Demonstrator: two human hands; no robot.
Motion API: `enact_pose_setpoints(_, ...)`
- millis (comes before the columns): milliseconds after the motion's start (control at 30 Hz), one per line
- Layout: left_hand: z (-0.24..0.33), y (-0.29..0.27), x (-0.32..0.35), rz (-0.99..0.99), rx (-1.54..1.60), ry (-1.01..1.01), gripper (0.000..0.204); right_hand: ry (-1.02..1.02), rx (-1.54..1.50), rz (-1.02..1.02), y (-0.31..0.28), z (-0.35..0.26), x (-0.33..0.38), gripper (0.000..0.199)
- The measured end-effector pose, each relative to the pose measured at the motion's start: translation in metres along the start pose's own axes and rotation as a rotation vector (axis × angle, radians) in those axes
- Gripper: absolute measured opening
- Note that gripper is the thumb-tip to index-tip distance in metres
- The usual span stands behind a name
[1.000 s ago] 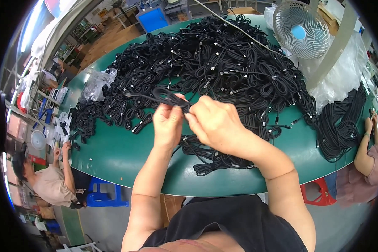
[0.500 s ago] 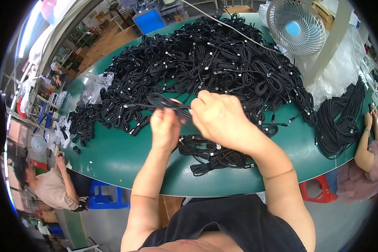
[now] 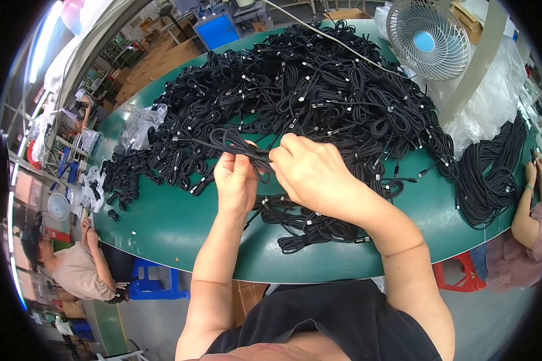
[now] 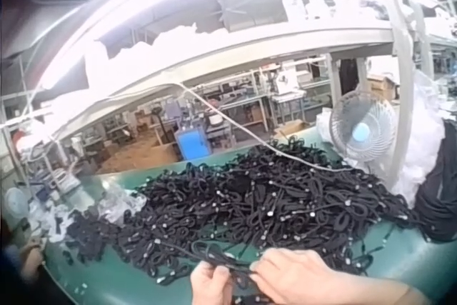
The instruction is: The person is bundling and tying together black electronic cables on a factory workbench.
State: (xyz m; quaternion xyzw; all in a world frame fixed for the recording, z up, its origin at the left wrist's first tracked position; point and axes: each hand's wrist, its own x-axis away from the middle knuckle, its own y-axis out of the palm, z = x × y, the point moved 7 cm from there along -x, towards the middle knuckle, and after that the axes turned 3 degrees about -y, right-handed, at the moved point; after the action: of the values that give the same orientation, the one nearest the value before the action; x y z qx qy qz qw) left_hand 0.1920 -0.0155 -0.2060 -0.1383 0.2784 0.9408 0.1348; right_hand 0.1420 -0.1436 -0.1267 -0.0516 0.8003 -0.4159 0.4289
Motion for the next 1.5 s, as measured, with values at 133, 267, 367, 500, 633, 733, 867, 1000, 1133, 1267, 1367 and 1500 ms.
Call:
enact_pose_setpoints(133,-0.017,0.012,0.013,-0.092,-0.06,-0.104,0.03,-0.016,-0.096,0.016,0.005,-0.001,0.002,0.009)
enact_pose_setpoints(267,-0.007,0.017,0.004,-0.081,-0.147,-0.092,0.039,0.035,-0.164,-0.029,-0.002,0.005,0.001,0.015)
enact_pose_setpoints(367,-0.006,0.023,0.009,-0.183,-0.08,-0.211,0.039,0.108,-0.15,0.128,-0.021,0.014,-0.004,0.034)
enact_pose_setpoints(500,-0.021,0.044,0.023,-0.49,-0.119,-0.451,0.044,-0.052,-0.202,0.076,-0.016,0.015,-0.003,0.053)
enact_pose_setpoints(633,-0.02,0.048,0.023,-0.531,-0.191,-0.471,0.047,0.542,-0.977,-0.093,0.014,0.055,0.003,0.025)
enact_pose_setpoints(733,-0.016,0.05,0.023,-0.516,-0.178,-0.416,0.045,0.664,-1.208,-0.093,0.023,0.067,0.008,0.023)
enact_pose_setpoints(867,-0.011,0.035,0.015,-0.328,-0.105,-0.387,0.049,0.506,-1.176,-0.096,0.022,0.067,0.005,0.024)
enact_pose_setpoints(1000,-0.008,0.031,0.019,-0.363,-0.084,-0.411,0.046,0.491,-1.138,-0.123,0.02,0.058,0.005,0.029)
enact_pose_setpoints(1133,-0.013,0.033,0.028,-0.357,-0.118,-0.492,0.039,0.222,-0.865,0.036,0.001,0.047,-0.004,0.022)
enact_pose_setpoints(1267,-0.009,0.046,0.03,-0.291,-0.099,-0.501,0.036,0.174,-0.69,0.058,-0.01,0.04,-0.003,0.012)
enact_pose_setpoints(1367,-0.003,0.044,0.027,-0.247,0.312,-0.49,0.031,-0.028,-0.553,0.294,-0.036,0.017,-0.008,0.01)
enact_pose_setpoints(1500,0.008,0.046,0.023,-0.127,0.306,-0.402,0.031,-0.05,-0.426,0.322,-0.045,0.004,-0.019,0.01)
